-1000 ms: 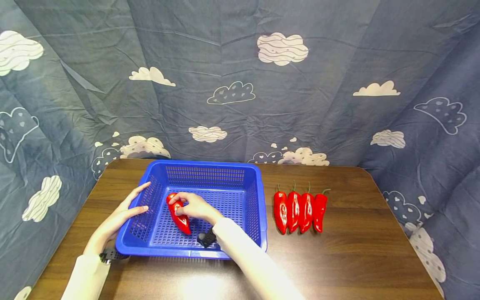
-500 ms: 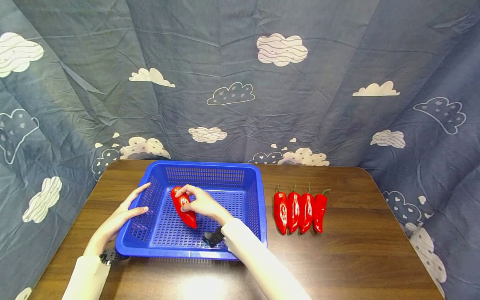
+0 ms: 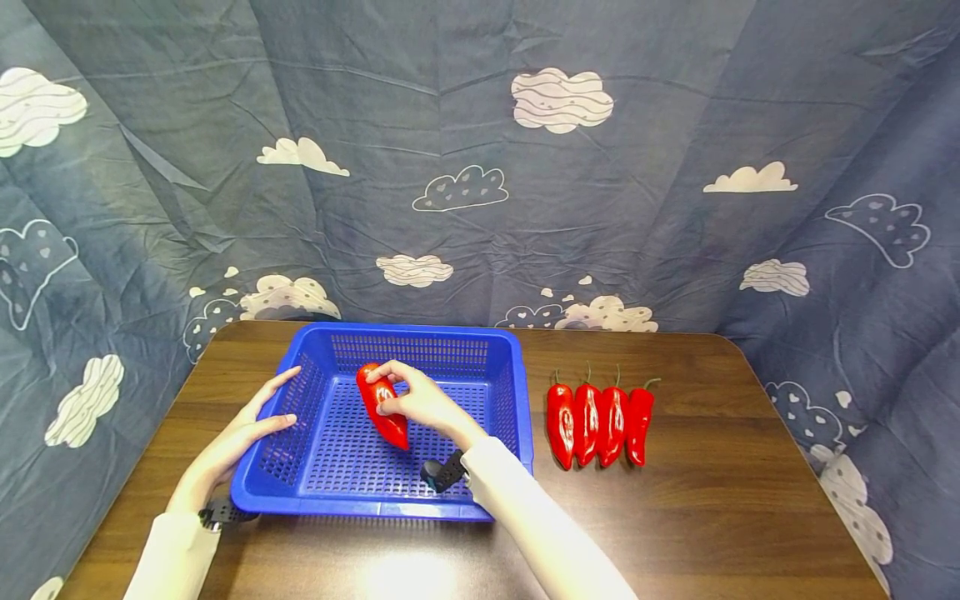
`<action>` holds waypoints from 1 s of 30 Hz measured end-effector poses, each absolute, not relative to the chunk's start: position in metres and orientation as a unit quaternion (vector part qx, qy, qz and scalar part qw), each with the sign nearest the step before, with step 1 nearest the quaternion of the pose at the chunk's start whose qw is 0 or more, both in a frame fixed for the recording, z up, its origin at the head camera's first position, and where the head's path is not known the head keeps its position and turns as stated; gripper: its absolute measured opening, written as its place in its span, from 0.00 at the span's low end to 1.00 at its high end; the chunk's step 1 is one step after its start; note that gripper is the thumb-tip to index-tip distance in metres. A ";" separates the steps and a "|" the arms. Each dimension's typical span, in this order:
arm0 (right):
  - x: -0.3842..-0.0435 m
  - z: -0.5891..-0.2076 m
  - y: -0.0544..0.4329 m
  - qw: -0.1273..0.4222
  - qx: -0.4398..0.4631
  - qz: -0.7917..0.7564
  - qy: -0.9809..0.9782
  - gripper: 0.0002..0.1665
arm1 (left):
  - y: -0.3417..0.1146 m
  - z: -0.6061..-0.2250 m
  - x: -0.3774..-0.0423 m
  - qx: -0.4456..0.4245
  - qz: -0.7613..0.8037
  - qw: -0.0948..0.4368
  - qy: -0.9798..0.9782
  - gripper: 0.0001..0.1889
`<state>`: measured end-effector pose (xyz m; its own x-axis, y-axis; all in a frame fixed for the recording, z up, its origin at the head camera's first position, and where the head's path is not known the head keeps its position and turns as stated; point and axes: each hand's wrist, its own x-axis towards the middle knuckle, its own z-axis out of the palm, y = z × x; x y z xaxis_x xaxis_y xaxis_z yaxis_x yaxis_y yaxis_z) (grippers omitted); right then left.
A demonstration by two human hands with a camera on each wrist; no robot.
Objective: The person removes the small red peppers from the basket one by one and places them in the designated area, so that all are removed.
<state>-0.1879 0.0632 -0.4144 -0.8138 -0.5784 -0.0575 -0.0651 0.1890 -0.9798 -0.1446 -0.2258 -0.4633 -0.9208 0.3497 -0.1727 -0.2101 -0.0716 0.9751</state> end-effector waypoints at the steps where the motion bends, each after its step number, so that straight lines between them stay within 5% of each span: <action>1: -0.188 -0.414 0.065 0.213 -0.216 -0.600 0.740 0.23 | -0.226 -0.464 -0.145 0.054 0.730 0.192 0.654 0.36; 30: -0.191 -0.405 0.133 0.180 -0.165 -0.609 0.755 0.25 | -0.226 -0.465 -0.145 0.056 0.729 0.187 0.656 0.37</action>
